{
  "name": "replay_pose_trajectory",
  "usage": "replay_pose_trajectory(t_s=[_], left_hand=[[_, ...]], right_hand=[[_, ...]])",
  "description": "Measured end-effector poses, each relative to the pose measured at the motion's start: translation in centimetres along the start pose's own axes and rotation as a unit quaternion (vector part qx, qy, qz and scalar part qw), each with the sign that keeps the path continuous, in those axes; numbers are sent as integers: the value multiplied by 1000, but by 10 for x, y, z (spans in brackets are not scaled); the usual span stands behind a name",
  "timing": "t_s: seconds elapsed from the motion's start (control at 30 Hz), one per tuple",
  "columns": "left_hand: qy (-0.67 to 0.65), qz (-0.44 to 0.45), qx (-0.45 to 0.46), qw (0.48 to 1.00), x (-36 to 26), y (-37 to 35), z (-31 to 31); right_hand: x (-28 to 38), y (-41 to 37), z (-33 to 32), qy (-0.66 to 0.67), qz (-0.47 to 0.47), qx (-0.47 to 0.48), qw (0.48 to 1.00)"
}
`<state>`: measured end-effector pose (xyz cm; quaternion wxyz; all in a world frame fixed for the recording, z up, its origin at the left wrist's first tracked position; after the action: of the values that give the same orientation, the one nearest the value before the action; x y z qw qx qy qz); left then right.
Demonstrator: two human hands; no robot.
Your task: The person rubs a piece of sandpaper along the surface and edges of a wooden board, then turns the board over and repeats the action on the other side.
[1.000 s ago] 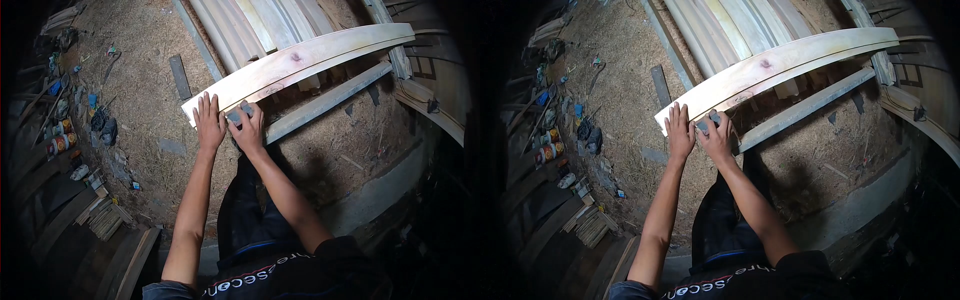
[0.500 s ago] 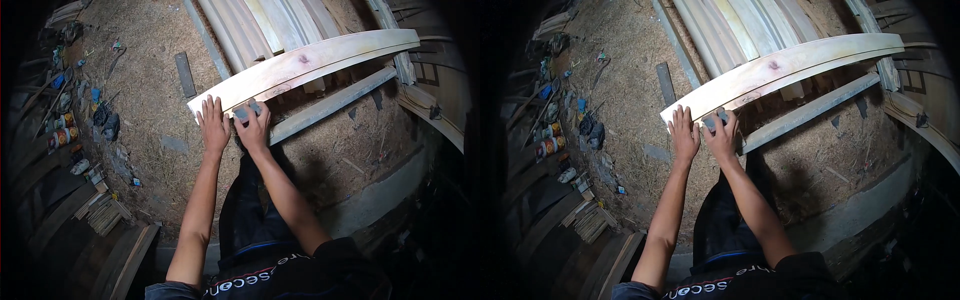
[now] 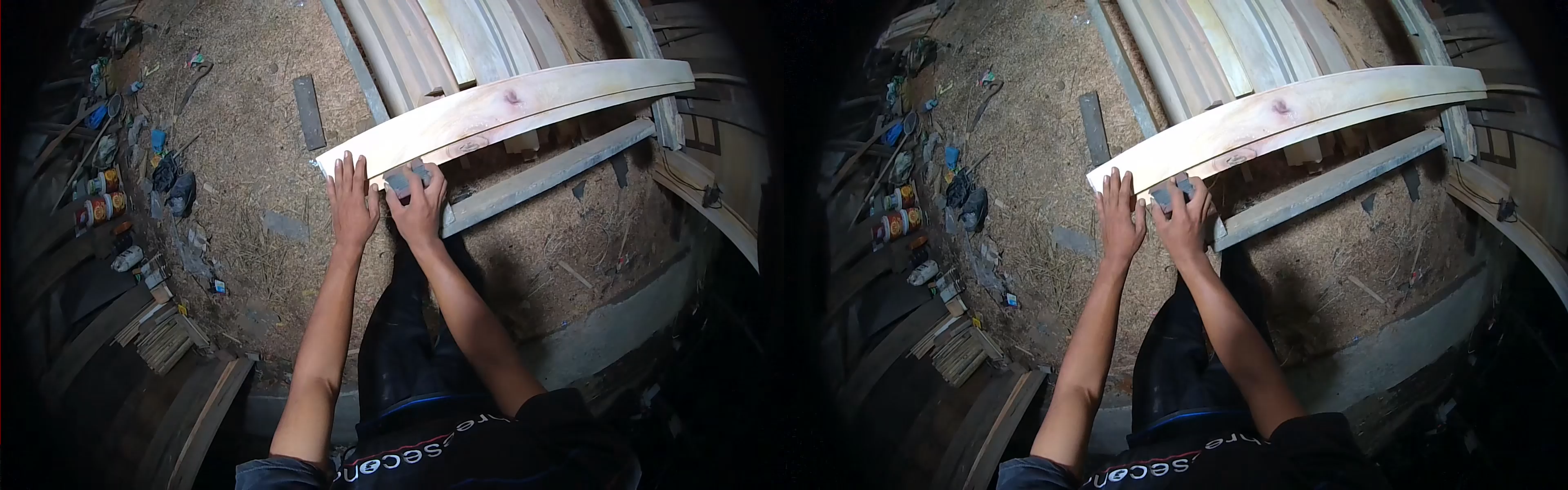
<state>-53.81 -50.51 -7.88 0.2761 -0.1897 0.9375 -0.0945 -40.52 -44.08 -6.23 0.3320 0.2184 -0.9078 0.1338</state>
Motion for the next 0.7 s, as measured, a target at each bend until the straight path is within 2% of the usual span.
replay_pose_trajectory(t_s=[0.1, 0.17, 0.23, 0.33, 0.43, 0.53, 0.63, 0.7], left_hand=[[-6, -3, 10, 1000, 0, -2, 0], [-7, -6, 10, 1000, 2, -3, 0], [1, -7, 9, 1000, 2, 0, 2], [-4, -6, 2, 1000, 2, 1, 3], [-8, -5, 8, 1000, 2, 0, 3], [-24, -3, 15, 1000, 5, 0, -2], [-47, 0, 17, 999, 7, -1, -8], [-51, 3, 24, 998, 7, -5, -8]], right_hand=[[-24, 8, -17, 33, -10, -57, 998], [-44, 17, -39, 28, 52, -117, 991], [-45, 21, -43, -44, 75, -129, 988], [-27, 16, -29, 21, 29, -119, 992], [11, -4, 5, -3, -5, -8, 1000], [10, -2, 4, 6, -21, -6, 1000], [-20, 15, -26, 34, 24, -89, 995], [-18, 13, -26, -6, 19, -86, 996]])
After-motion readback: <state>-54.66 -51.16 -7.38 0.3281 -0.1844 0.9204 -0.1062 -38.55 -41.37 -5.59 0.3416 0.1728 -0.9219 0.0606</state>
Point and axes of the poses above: each hand's wrist, its own y-axis towards the middle knuckle, its own z-axis out of the palm, x = y × z, the point moved 4 cm from there along y, towards the middle knuckle, and after that the axes turned 15 degrees about x, right-handed, at the moved point
